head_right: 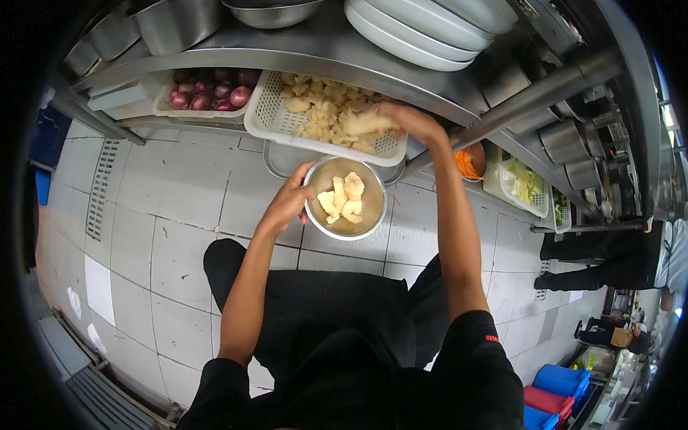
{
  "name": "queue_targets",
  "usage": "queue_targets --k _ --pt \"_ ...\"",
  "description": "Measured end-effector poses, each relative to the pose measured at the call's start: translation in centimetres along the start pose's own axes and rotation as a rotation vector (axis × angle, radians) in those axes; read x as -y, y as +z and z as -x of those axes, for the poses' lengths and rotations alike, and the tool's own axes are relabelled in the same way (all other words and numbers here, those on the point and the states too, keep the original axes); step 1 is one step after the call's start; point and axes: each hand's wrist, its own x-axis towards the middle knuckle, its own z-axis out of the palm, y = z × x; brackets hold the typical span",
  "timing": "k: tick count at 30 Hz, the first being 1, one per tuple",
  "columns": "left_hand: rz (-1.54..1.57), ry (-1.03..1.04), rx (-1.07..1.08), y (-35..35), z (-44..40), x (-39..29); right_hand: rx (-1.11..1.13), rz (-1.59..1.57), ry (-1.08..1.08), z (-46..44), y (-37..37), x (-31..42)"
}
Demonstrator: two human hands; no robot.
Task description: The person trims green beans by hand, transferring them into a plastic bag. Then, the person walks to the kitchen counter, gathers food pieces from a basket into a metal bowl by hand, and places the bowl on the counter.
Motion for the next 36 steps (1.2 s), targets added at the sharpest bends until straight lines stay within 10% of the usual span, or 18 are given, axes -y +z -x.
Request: queue_targets --k 3,5,9,19,27,29,33,36 --pt "0.016 0.044 0.027 0.2 -0.1 -0.2 0.337 -0.153 -0.108 0.5 1.2 1.1" --pt "0.037 0.021 0.053 0.4 -0.2 -0.3 -0.067 0.31 -0.088 -1.7 2.1 -0.4" --pt "0.057 0.026 0.078 0.7 -0.3 -0.3 -0.102 0.937 0.079 -5.5 4.6 -2.1" --pt "0.055 0.035 0.001 -0.8 0.4 -0.5 -0.386 0.223 0.086 1.3 2.0 0.3" --pt "0.133 0.035 0.075 -0.5 -0.3 -0.3 0.478 0.044 -0.195 2.2 1.5 1.4" --pt "0.128 0.025 0.083 -0.6 -0.3 -0.2 -0.066 0.196 -0.298 -1.2 2.7 -0.4" --pt "0.097 0.028 0.095 -0.2 -0.3 -0.2 -0.44 0.895 -0.387 -8.7 5.3 -2.0" --pt "0.078 0.035 0.058 -0.3 0.3 -0.4 -0.203 1.118 -0.278 -10.1 5.6 -1.8"
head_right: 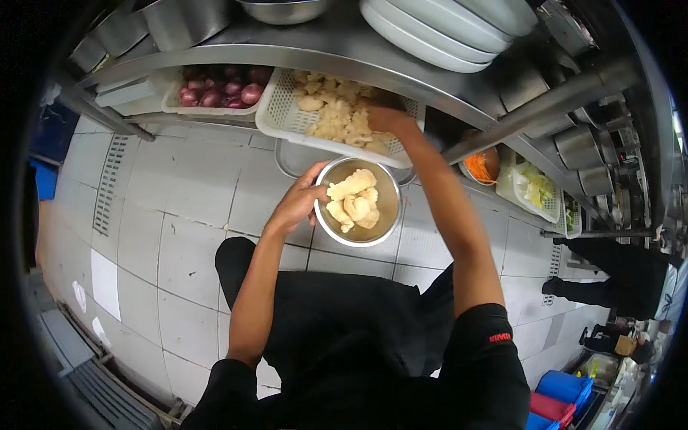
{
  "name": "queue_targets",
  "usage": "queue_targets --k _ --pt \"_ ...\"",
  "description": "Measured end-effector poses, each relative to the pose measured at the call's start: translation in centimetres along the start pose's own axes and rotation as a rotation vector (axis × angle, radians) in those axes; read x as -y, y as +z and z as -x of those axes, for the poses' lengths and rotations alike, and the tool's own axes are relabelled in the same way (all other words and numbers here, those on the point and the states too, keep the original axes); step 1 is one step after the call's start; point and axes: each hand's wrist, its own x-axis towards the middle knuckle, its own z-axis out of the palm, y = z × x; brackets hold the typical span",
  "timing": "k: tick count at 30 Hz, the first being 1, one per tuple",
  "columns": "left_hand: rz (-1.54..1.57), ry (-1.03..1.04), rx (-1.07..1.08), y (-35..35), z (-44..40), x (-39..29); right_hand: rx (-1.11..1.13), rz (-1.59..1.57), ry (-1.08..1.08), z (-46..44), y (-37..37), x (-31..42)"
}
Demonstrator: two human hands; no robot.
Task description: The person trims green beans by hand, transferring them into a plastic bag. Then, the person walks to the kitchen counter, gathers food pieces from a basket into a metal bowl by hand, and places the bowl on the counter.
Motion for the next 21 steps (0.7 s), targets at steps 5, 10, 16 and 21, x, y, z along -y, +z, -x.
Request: queue_targets --k 5,10,16,21 --pt "0.014 -0.002 0.027 -0.3 0.2 -0.1 -0.042 -0.153 -0.082 1.1 0.2 -1.8" --pt "-0.025 -0.027 0.036 -0.5 0.4 -0.3 -0.051 -0.221 -0.078 0.2 -1.7 -1.3" --pt "-0.031 -0.035 0.052 -0.8 0.8 -0.2 0.008 -0.782 -0.128 -2.0 0.0 -6.1" --pt "0.009 -0.016 0.026 -1.1 0.7 0.0 -0.307 -0.64 0.213 4.0 -4.7 -3.5"
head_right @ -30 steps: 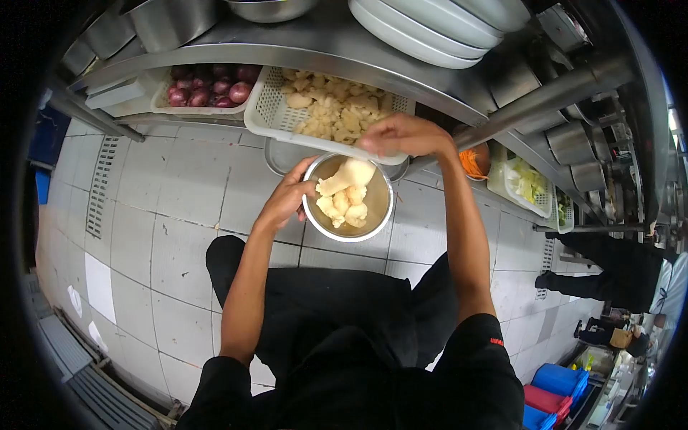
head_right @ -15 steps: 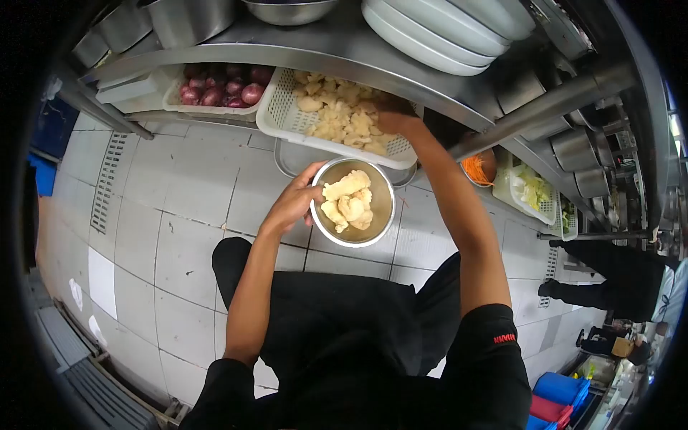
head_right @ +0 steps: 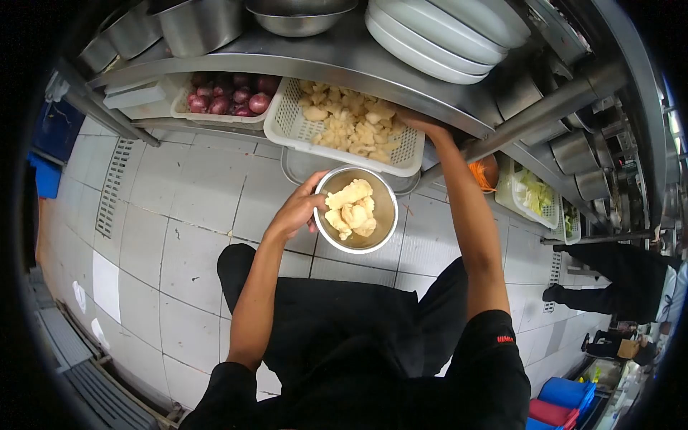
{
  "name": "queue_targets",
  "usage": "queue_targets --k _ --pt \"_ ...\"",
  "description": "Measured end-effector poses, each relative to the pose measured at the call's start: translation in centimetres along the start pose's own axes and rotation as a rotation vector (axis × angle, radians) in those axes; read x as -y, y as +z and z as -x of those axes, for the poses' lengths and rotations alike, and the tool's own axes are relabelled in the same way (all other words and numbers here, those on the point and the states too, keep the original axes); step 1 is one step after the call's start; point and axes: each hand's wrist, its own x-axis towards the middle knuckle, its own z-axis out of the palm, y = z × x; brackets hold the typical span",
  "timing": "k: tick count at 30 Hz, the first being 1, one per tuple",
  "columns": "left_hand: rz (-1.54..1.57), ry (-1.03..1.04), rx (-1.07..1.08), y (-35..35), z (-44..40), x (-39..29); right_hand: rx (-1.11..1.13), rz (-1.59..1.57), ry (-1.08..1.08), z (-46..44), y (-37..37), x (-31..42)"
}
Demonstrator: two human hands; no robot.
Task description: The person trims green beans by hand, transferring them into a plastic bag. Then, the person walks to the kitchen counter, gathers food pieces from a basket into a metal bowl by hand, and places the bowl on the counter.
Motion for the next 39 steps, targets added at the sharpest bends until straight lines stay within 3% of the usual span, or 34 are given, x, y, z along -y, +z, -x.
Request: queue_targets --k 1,2,4,5,6,8,9,10,12,16,19,26,31,33,34,36,37,39 --pt "0.003 0.0 0.001 -0.1 -0.2 0.1 0.107 -0.254 -0.001 0.3 -0.3 -0.5" --pt "0.017 -0.012 -0.001 -0.2 -0.4 0.3 0.109 -0.253 0.006 0.8 -0.3 -1.0" --pt "0.026 -0.028 0.003 -0.1 -0.5 0.5 0.646 -0.656 -0.078 3.0 -1.9 1.3" --pt "0.044 -0.011 -0.009 0.1 -0.5 0.4 0.78 -0.618 -0.172 3.6 -2.7 3.1" --pt "0.061 0.002 -0.019 0.2 -0.5 0.4 0.779 -0.622 -0.17 3.3 -2.0 3.7" --pt "0.063 -0.002 -0.028 0.3 -1.0 0.9 0.574 -0.359 -0.005 2.6 -0.5 3.4" --pt "0.068 0.002 -0.041 0.6 -1.2 1.0 0.41 -0.321 -0.12 1.0 3.3 -1.0" --pt "0.063 0.004 -0.034 0.8 -1.3 1.0 0.402 -0.32 -0.116 0.2 4.8 -2.2" --pt "0.022 -0.019 0.017 0.9 -1.2 0.7 0.338 0.118 -0.114 -1.2 7.0 -2.2" --pt "0.024 0.01 0.008 0.9 -1.1 0.8 0.273 0.121 -0.149 -1.2 8.9 -1.4" --pt "0.033 0.0 -0.003 1.0 -1.3 0.7 0.371 0.059 -0.143 -0.9 7.8 -0.5" --pt "-0.004 -0.031 -0.011 1.1 -1.3 0.4 0.33 0.104 0.05 0.0 8.4 0.6" --pt "0.024 -0.014 -0.013 1.4 -1.5 0.3 0.331 0.044 -0.01 0.9 6.3 -0.5" --pt "0.026 -0.018 -0.017 1.5 -1.5 0.4 0.166 -0.148 0.037 1.5 5.0 -1.1" --pt "0.028 -0.02 -0.013 1.5 -1.6 0.3 0.167 -0.146 0.041 2.1 3.4 0.0" --pt "0.021 -0.041 -0.014 1.5 -1.8 0.4 0.25 -0.341 0.286 3.9 -0.2 2.9" --pt "0.031 -0.034 -0.014 1.6 -1.8 0.4 0.26 -0.563 0.243 4.6 -0.4 2.9" --pt "0.028 -0.036 -0.005 1.6 -2.0 0.4 0.376 -0.552 0.162 6.0 -2.0 3.8"
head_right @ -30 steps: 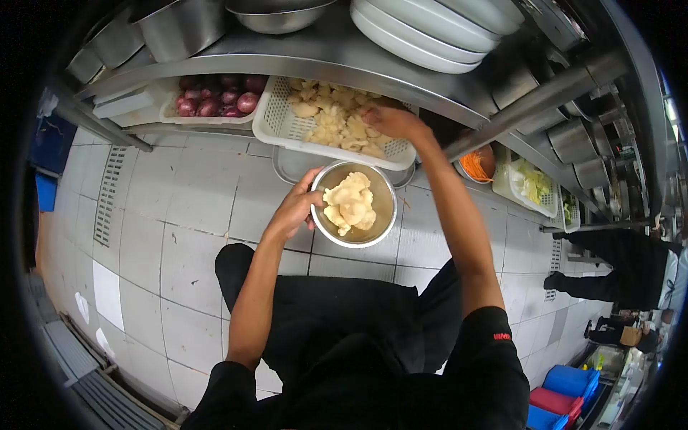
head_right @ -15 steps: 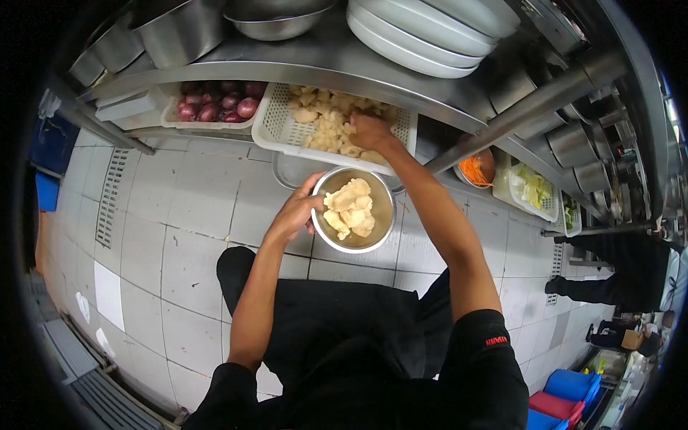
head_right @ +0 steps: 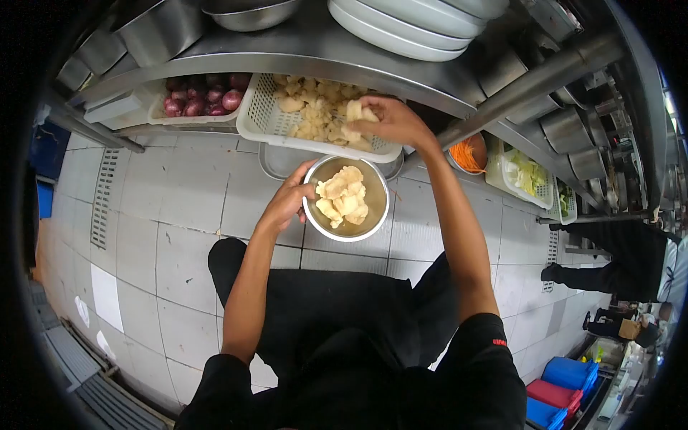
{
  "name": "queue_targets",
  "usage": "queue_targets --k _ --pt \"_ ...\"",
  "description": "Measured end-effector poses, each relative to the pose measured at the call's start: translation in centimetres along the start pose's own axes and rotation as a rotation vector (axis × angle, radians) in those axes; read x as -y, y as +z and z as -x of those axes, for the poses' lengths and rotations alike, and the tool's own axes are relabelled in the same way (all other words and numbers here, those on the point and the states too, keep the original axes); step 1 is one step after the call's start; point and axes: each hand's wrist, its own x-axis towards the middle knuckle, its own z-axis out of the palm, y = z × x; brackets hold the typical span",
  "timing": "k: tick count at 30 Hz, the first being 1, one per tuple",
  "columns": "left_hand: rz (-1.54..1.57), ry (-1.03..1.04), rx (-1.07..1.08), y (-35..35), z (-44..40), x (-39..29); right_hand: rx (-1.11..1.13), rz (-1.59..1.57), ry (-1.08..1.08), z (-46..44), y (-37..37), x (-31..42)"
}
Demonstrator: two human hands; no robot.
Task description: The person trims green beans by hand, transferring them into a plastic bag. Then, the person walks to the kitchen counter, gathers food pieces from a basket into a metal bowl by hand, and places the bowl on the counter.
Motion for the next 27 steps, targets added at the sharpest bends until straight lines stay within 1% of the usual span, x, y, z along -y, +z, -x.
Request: queue_targets --k 1,2,3,5,6,7,9,10,12,14,15,16,17,18,19,20,22,23,25,27 --pt "-0.009 0.004 0.009 0.1 0.0 0.1 0.124 0.032 -0.049 1.3 0.1 0.9" --pt "-0.001 0.015 0.01 0.3 0.0 0.2 0.128 0.079 -0.195 2.6 0.7 1.5" --pt "-0.002 0.013 0.015 0.5 -0.1 0.2 0.124 0.078 -0.191 3.4 1.4 1.7" --pt "-0.022 0.01 0.006 0.7 -0.3 0.4 0.257 0.465 -0.317 4.4 2.4 2.1" --pt "-0.025 0.008 0.011 0.9 -0.4 0.5 0.22 0.586 -0.367 4.3 2.9 2.2" --pt "-0.021 0.019 0.013 0.9 -0.4 0.7 0.219 0.585 -0.365 4.9 2.7 2.5" --pt "-0.016 0.032 0.008 0.9 -0.4 0.8 0.151 0.21 -0.121 6.5 2.2 3.5" --pt "-0.01 0.039 0.014 0.9 -0.3 0.7 0.152 0.211 -0.127 7.0 2.4 3.0" --pt "-0.012 0.051 0.024 0.9 0.1 0.7 -0.093 -0.029 -0.247 8.1 3.3 0.9" --pt "0.008 0.04 -0.016 0.9 0.1 0.8 -0.172 0.364 -0.483 10.0 4.9 -1.0" --pt "0.011 0.044 -0.027 1.0 -0.1 1.2 -0.011 0.407 -0.442 10.9 5.4 -1.6" --pt "0.082 0.066 0.011 1.2 -0.2 1.7 -0.053 0.425 -0.579 11.3 6.2 -3.2" --pt "0.08 0.037 -0.03 1.6 0.1 1.4 -0.128 0.505 -0.613 11.9 6.9 -4.3" --pt "0.135 0.014 -0.007 1.6 0.1 1.8 -0.176 0.442 -0.555 13.4 6.9 -2.9" --pt "0.095 -0.019 -0.015 1.8 0.3 1.9 -0.142 0.344 -0.454 14.4 6.9 -2.5" --pt "0.122 -0.032 -0.005 1.9 0.1 2.6 -0.1 0.241 -0.355 15.1 6.8 -2.6" --pt "0.168 -0.063 0.008 2.1 -0.1 3.8 -0.066 0.273 -0.519 15.9 6.9 -4.0" --pt "0.191 -0.08 0.012 2.4 0.0 4.0 -0.077 0.342 -0.548 16.5 6.4 -3.6" --pt "0.212 -0.094 0.082 3.5 1.1 3.2 0.003 0.307 -0.438 17.6 4.8 -2.2" --pt "0.171 -0.115 0.059 4.7 2.8 2.4 0.079 0.259 -0.481 17.9 4.2 -2.2"
